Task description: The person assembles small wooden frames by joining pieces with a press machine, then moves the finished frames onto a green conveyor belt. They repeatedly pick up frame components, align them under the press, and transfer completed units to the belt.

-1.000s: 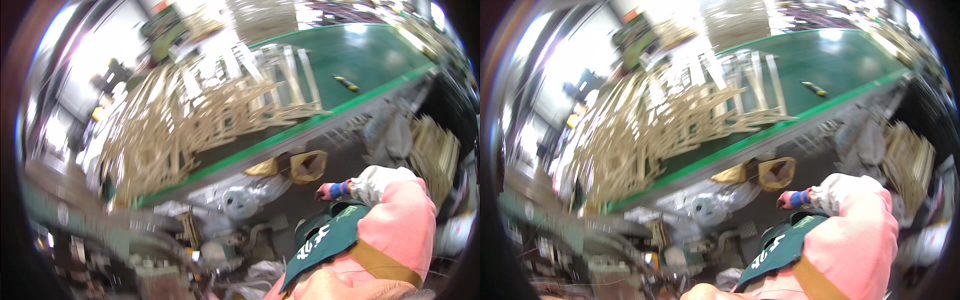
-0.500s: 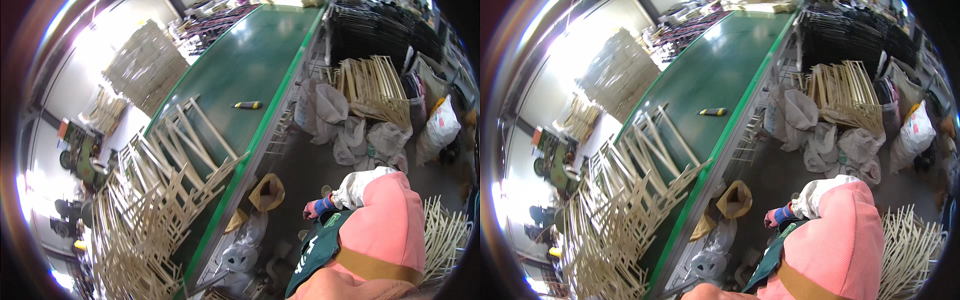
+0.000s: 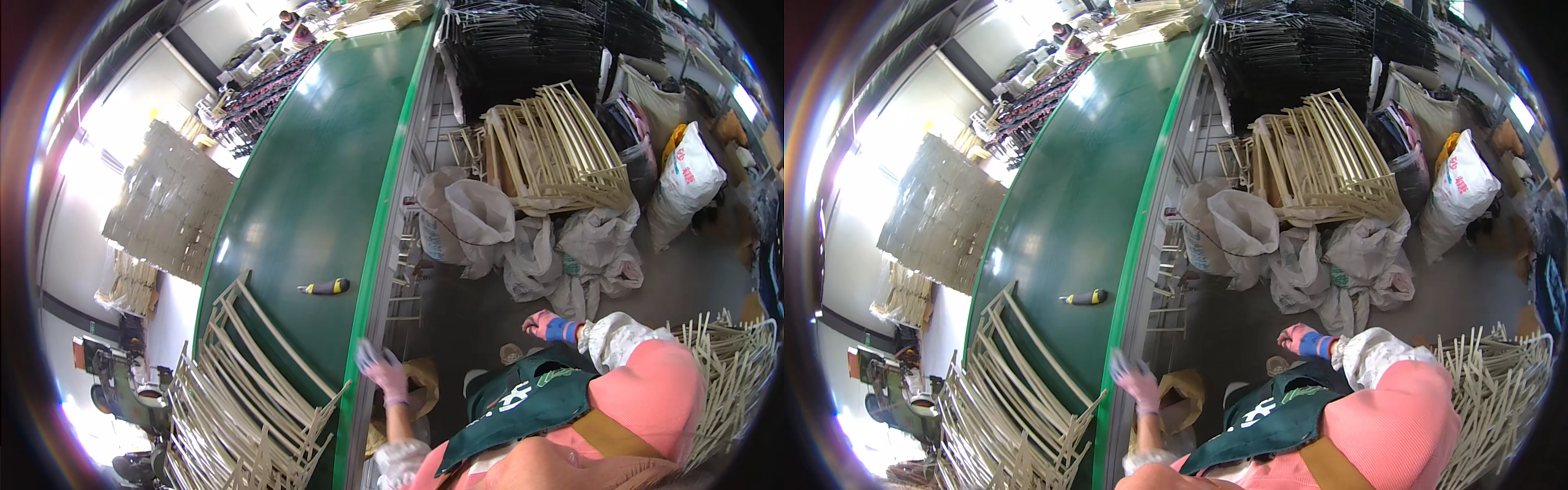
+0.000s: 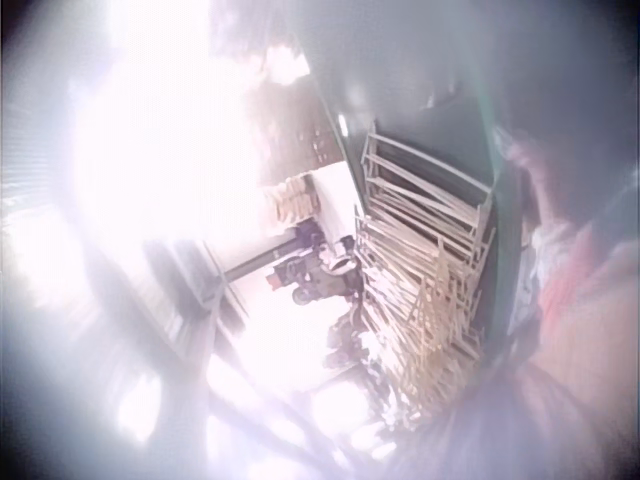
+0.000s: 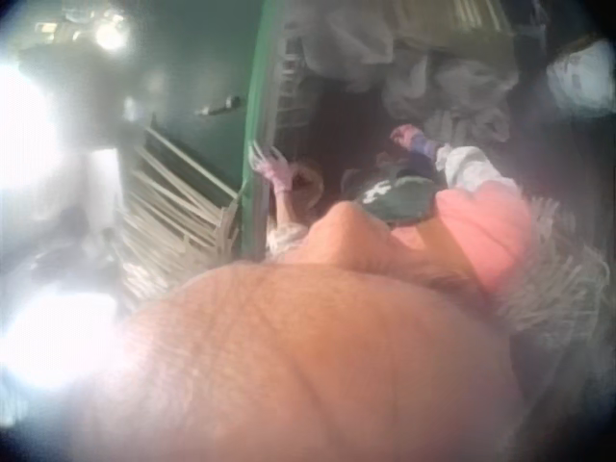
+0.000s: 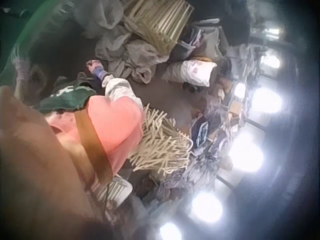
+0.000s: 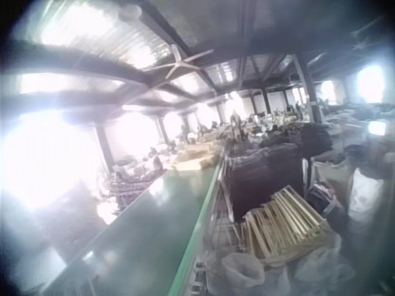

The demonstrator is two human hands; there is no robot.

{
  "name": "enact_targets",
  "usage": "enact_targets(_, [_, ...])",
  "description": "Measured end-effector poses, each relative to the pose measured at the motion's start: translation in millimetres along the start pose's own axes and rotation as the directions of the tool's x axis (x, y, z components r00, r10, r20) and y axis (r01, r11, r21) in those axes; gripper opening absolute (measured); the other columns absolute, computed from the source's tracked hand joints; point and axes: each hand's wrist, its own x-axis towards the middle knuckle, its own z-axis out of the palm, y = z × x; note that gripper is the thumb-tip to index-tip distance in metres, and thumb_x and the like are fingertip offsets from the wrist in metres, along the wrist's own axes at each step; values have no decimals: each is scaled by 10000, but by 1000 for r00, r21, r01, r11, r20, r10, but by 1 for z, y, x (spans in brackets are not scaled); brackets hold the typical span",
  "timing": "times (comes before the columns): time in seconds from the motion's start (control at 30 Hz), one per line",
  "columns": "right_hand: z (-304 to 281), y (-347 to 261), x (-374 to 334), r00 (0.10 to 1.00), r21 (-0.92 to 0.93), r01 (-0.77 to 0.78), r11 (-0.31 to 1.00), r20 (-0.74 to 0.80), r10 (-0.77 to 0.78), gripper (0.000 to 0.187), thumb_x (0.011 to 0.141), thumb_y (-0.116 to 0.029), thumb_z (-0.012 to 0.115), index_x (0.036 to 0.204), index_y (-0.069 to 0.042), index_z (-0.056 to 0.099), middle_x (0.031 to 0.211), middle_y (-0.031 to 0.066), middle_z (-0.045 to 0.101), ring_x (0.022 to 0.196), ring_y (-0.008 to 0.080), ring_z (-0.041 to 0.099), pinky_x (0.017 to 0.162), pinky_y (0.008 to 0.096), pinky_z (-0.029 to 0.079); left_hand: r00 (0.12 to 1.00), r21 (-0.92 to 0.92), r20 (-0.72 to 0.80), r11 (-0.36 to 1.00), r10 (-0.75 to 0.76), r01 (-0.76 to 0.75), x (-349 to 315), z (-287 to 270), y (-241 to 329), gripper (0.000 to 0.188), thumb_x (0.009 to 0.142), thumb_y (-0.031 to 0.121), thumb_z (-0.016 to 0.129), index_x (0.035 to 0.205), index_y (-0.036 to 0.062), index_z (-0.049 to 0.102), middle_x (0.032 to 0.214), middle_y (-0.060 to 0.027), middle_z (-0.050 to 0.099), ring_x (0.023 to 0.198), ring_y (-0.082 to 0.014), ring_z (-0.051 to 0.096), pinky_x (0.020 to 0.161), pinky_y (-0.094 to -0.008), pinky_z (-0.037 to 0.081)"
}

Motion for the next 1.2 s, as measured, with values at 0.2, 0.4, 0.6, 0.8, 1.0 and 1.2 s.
enact_targets(0.2, [-4,64,3,961,-25,69,997,-265,-73,157,816,-208,555,852,-107,670,840,120,683,812,308,648,755,387,516,725,-252,39,695,-688,673,203,118,-28,699,899,392,568,1466,93,288,1471,-263,295,1336,-409,335,1092,-489,292])
enact_targets(0.4, [-15,79,3,980,125,-197,972,-5,199,257,812,-270,595,1004,-142,708,907,100,703,890,258,666,805,371,511,791,260,105,785,-602,563,266,184,-40,563,900,426,545,1407,208,434,1507,-289,184,1382,-413,245,1135,-461,206])
enact_targets(0.6, [-61,50,105,967,174,-252,952,79,242,243,814,-243,600,1001,-131,705,939,93,708,915,232,665,826,351,502,957,52,65,959,-283,280,317,210,-90,334,847,174,604,1171,95,632,1404,-309,368,1299,-437,365,1094,-458,296])
enact_targets(0.8, [-126,-30,275,988,-163,137,977,-48,-146,203,867,-223,539,970,-93,655,883,114,663,859,328,615,773,423,498,988,-207,150,978,26,5,395,271,-49,320,805,98,609,1123,104,645,1394,-257,406,1267,-427,405,1066,-459,339])
enact_targets(1.0, [-177,-112,374,891,-102,313,944,-314,-329,161,864,-176,531,949,-76,623,848,140,609,827,350,606,754,433,498,998,-47,65,999,-7,10,462,333,-9,334,851,160,596,1183,119,606,1388,-267,413,1245,-416,426,1049,-468,345])
enact_targets(1.2, [-240,-212,522,844,-330,176,928,-434,-314,436,862,-306,544,1237,-90,490,1310,165,418,1168,377,459,980,469,385,986,-92,-16,982,-168,166,470,328,-7,514,795,130,638,1300,139,544,1376,-309,395,1169,-434,466,972,-480,409])
